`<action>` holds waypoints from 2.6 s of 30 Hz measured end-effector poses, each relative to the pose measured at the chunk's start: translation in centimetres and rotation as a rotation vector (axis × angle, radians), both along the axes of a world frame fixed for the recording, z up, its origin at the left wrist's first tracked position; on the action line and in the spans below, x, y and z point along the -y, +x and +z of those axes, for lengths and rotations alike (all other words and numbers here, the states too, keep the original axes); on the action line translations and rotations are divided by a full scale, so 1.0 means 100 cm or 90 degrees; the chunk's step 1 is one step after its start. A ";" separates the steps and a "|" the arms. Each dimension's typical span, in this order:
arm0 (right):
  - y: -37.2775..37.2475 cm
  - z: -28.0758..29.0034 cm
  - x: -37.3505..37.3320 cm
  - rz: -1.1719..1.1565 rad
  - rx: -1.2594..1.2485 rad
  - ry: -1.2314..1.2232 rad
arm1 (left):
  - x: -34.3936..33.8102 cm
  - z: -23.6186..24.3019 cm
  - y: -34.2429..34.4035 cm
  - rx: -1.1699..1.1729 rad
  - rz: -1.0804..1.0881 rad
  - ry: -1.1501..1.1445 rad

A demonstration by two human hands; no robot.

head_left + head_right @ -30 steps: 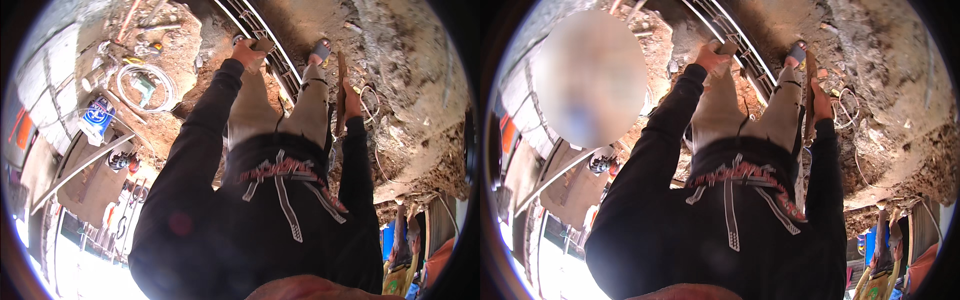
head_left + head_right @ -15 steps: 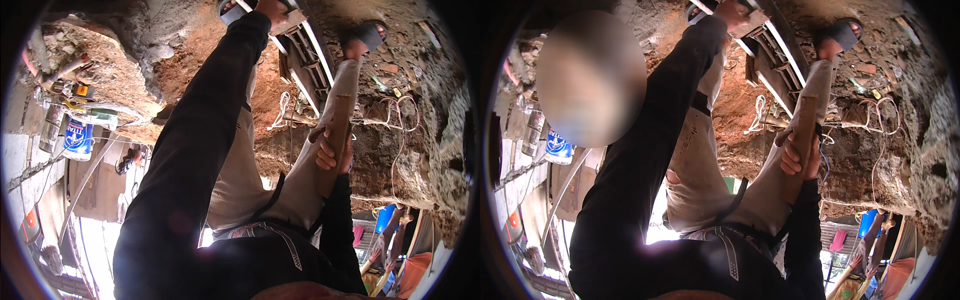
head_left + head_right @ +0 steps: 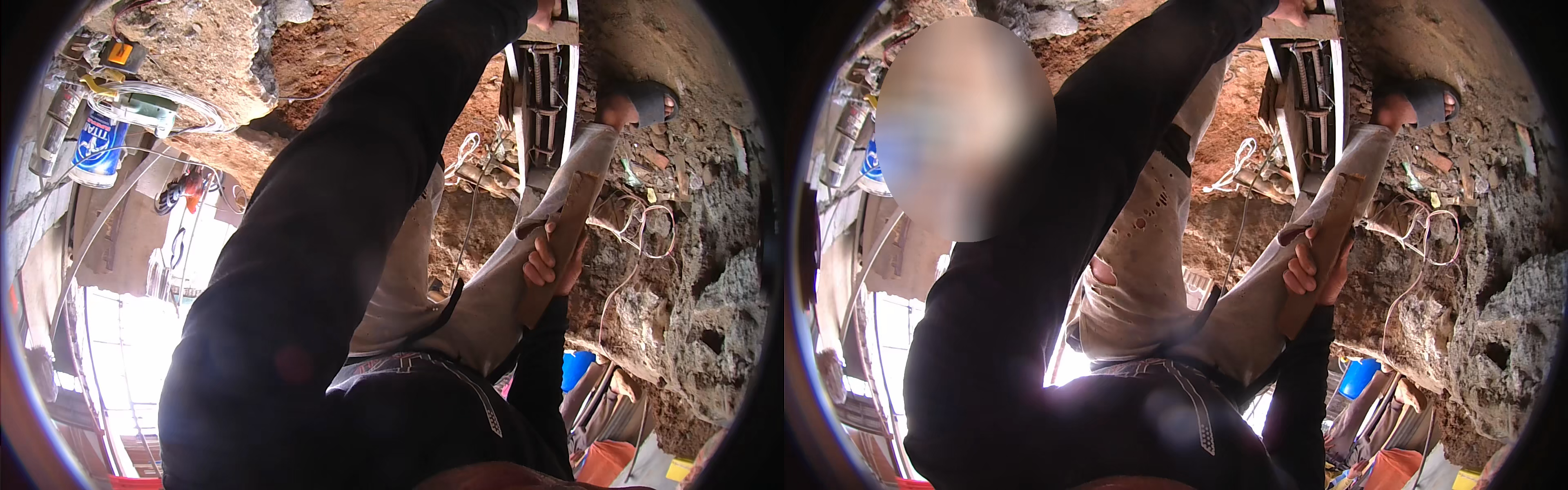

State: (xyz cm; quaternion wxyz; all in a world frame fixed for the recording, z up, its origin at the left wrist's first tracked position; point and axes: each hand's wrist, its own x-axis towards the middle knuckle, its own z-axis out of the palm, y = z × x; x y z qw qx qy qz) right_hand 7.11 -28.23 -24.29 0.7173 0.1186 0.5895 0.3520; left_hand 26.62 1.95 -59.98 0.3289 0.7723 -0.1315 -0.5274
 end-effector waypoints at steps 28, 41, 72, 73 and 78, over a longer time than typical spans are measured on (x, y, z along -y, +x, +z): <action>0.043 0.054 0.044 0.318 0.291 -0.654 | 0.259 0.470 0.001 0.202 0.225 -0.213; 0.194 0.268 0.085 0.042 0.727 -0.617 | 0.157 0.673 0.074 0.059 0.037 -0.140; 0.245 0.387 0.110 0.742 1.417 -0.957 | 0.133 0.763 0.020 0.349 0.078 0.023; 0.248 0.393 0.111 0.851 1.442 -0.866 | 0.136 0.758 0.019 0.328 0.090 0.036; 0.258 0.368 0.117 0.987 1.451 -0.784 | 0.148 0.752 0.007 0.349 0.090 0.131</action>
